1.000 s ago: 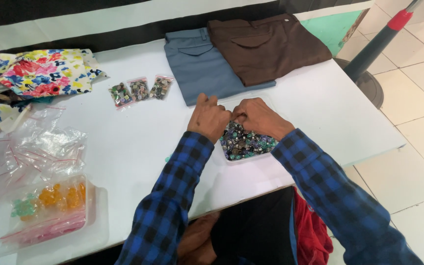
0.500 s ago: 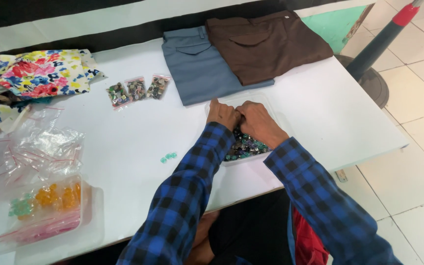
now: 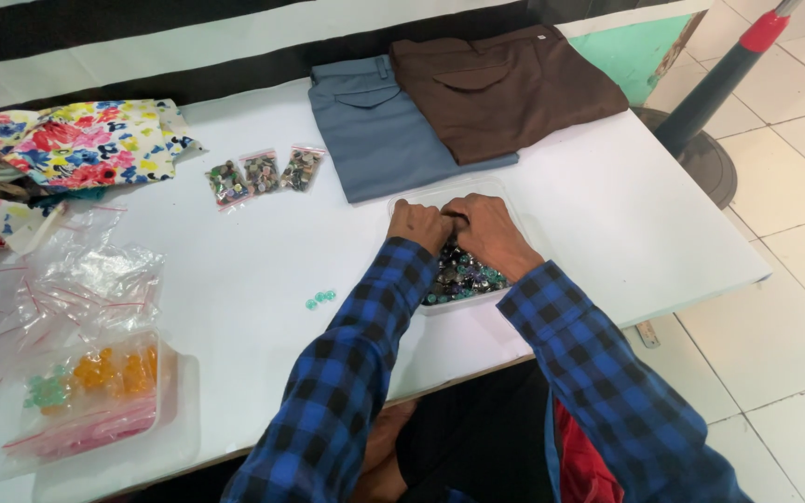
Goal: Sorting small colorful buttons from a container into plastic bags
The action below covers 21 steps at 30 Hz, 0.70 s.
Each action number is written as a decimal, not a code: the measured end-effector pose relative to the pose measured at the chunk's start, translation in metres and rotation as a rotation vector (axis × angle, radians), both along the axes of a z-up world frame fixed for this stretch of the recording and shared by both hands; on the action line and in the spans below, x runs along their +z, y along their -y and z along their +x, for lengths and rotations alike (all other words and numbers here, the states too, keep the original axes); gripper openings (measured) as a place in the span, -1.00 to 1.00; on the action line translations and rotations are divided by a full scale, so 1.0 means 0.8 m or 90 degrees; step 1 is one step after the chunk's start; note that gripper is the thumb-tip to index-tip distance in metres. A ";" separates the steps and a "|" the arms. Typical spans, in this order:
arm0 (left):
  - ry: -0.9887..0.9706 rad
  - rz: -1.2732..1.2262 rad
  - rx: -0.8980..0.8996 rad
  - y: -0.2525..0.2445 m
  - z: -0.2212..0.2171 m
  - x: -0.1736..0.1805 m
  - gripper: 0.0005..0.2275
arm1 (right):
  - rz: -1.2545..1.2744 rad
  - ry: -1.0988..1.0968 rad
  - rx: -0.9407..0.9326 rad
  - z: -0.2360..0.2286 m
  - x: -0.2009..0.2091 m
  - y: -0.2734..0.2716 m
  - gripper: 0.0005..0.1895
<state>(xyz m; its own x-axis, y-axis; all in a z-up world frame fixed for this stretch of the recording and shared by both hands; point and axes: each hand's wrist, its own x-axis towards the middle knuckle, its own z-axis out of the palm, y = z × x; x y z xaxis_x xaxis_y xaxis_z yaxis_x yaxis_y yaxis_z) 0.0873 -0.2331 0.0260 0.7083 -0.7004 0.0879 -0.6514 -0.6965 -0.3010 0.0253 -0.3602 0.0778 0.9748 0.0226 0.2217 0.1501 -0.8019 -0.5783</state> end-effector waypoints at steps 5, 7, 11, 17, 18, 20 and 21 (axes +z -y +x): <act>0.027 -0.054 -0.041 -0.022 -0.023 0.066 -0.84 | 0.042 0.016 0.014 -0.006 0.009 0.005 -0.87; 0.072 -0.059 -0.053 -0.034 -0.039 0.093 -0.80 | 0.052 0.016 0.029 -0.013 0.023 0.002 -0.88; 0.068 -0.156 -0.011 -0.047 -0.030 0.095 -0.84 | -0.082 -0.096 0.143 -0.033 0.071 -0.021 -0.84; -0.065 -0.169 -0.007 -0.061 -0.009 0.082 -0.79 | -0.227 -0.128 0.184 -0.023 0.051 -0.031 -0.86; -0.073 -0.174 0.005 -0.062 -0.008 0.079 -0.79 | -0.218 -0.140 0.183 -0.020 0.042 -0.031 -0.85; -0.083 -0.194 0.005 -0.069 -0.003 0.074 -0.81 | -0.217 -0.125 0.183 -0.024 0.048 -0.033 -0.85; -0.101 -0.209 0.002 -0.072 -0.005 0.069 -0.84 | -0.209 -0.118 0.181 -0.031 0.047 -0.034 -0.84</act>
